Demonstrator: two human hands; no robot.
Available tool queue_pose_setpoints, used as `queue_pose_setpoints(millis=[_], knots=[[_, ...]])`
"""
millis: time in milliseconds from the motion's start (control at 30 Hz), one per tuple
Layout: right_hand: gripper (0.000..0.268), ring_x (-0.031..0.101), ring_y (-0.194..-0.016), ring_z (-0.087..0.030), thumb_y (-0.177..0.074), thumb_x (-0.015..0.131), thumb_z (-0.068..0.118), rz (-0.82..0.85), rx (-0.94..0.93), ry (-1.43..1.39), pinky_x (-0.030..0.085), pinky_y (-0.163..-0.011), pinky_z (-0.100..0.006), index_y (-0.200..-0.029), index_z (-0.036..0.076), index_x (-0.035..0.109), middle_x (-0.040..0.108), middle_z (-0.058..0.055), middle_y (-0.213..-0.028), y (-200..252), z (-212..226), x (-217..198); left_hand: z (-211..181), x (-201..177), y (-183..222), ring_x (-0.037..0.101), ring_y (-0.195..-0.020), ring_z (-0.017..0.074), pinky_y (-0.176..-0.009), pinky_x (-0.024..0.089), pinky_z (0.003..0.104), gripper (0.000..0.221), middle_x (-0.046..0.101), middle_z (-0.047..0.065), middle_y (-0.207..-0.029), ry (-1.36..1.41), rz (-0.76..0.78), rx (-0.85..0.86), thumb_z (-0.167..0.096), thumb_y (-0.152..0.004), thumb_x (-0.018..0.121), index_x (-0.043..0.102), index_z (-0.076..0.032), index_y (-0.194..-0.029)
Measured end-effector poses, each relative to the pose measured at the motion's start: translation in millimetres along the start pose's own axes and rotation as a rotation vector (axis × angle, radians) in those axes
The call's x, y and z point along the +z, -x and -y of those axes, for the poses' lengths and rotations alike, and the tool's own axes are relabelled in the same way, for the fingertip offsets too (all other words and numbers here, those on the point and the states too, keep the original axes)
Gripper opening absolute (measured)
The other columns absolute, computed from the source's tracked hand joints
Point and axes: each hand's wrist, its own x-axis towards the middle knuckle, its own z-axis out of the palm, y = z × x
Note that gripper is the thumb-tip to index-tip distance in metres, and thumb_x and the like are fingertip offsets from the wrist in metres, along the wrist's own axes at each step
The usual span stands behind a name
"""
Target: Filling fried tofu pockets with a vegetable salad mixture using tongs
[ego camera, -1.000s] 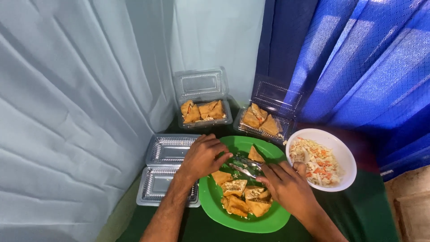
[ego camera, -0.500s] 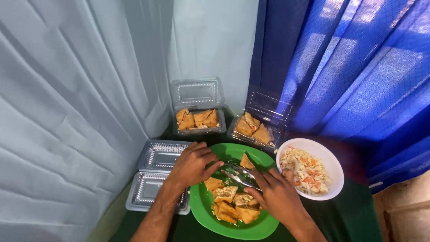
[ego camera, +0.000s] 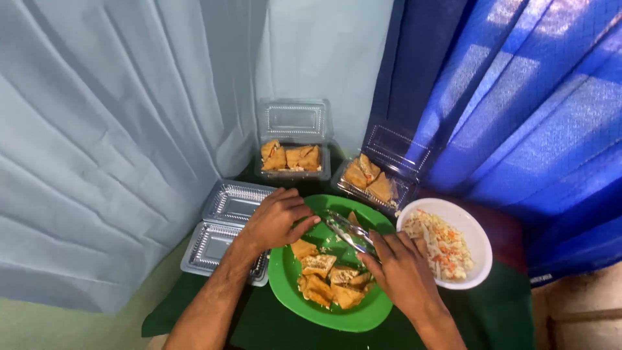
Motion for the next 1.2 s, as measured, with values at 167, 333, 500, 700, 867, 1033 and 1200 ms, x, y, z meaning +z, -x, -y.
queue_pose_setpoints(millis=[167, 333, 500, 700, 867, 1033, 1200], knots=[[0.051, 0.066, -0.106, -0.038, -0.097, 0.064, 0.045, -0.013, 0.091, -0.102, 0.051, -0.093, -0.053, -0.132, 0.007, 0.065, 0.073, -0.014, -0.108, 0.8, 9.4, -9.5, 3.0, -4.9, 4.4, 0.056, -0.071, 0.0221, -0.077, 0.042, 0.039, 0.025, 0.063, 0.001, -0.071, 0.180, 0.138, -0.084, -0.034, -0.094, 0.068, 0.075, -0.013, -0.083], [0.050, 0.072, -0.083, -0.033, -0.095, 0.070, 0.037, -0.201, 0.130, -0.086, 0.061, -0.072, -0.049, -0.131, 0.003, 0.065, 0.070, -0.014, -0.107, -0.3, 25.6, -16.3, -1.2, -39.8, 2.9, 0.066, -0.085, 0.0198, -0.115, 0.028, 0.043, 0.035, 0.066, -0.001, -0.085, 0.339, 0.471, -0.292, -0.049, -0.075, 0.083, 0.082, -0.019, -0.092], [0.054, 0.072, -0.075, -0.022, -0.092, 0.075, 0.048, -0.323, 0.043, 0.027, 0.059, -0.056, -0.042, -0.129, 0.009, 0.068, 0.070, -0.005, -0.105, 5.0, 19.7, -9.3, -3.2, -40.0, -0.7, 0.047, -0.109, 0.0201, -0.109, 0.024, 0.035, 0.042, 0.057, -0.003, -0.106, 0.330, 0.673, -0.417, -0.052, -0.061, 0.094, 0.082, -0.025, -0.090], [0.063, 0.075, -0.085, -0.021, -0.084, 0.081, 0.052, -0.298, 0.020, 0.045, 0.063, -0.070, -0.037, -0.125, 0.006, 0.069, 0.075, -0.010, -0.106, 10.3, 21.2, -13.2, -7.2, -41.0, -3.1, 0.043, -0.104, 0.0200, -0.101, 0.031, 0.039, 0.032, 0.056, -0.005, -0.107, 0.324, 0.682, -0.448, -0.033, -0.067, 0.097, 0.077, -0.022, -0.091], [0.058, 0.073, -0.092, -0.022, -0.090, 0.078, 0.045, -0.314, 0.017, 0.044, 0.061, -0.079, -0.037, -0.130, 0.005, 0.065, 0.072, -0.009, -0.113, 9.1, 26.1, -18.4, 0.4, -25.8, -6.1, 0.056, -0.104, 0.0230, -0.089, 0.044, 0.039, 0.023, 0.064, 0.000, -0.112, 0.357, 0.304, -0.256, -0.012, -0.073, 0.091, 0.072, -0.020, -0.084], [0.047, 0.067, -0.102, -0.021, -0.097, 0.067, 0.043, -0.296, 0.032, 0.151, 0.046, -0.088, -0.037, -0.133, 0.011, 0.065, 0.072, -0.004, -0.123, 12.9, 27.1, -19.3, -5.2, -23.8, -15.8, 0.073, -0.095, 0.0219, -0.083, 0.056, 0.035, 0.020, 0.073, 0.005, -0.108, 0.400, 0.181, -0.181, 0.003, -0.083, 0.079, 0.065, -0.009, -0.090], [0.033, 0.064, -0.101, -0.022, -0.098, 0.070, 0.034, -0.341, 0.069, 0.209, 0.040, -0.094, -0.040, -0.126, 0.016, 0.071, 0.073, 0.001, -0.119, 12.3, 26.5, -19.7, -10.4, -23.0, -20.3, 0.069, -0.075, 0.0191, -0.061, 0.056, 0.034, 0.049, 0.071, 0.008, -0.108, 0.291, 0.227, -0.294, 0.001, -0.083, 0.081, 0.045, -0.016, -0.112]])
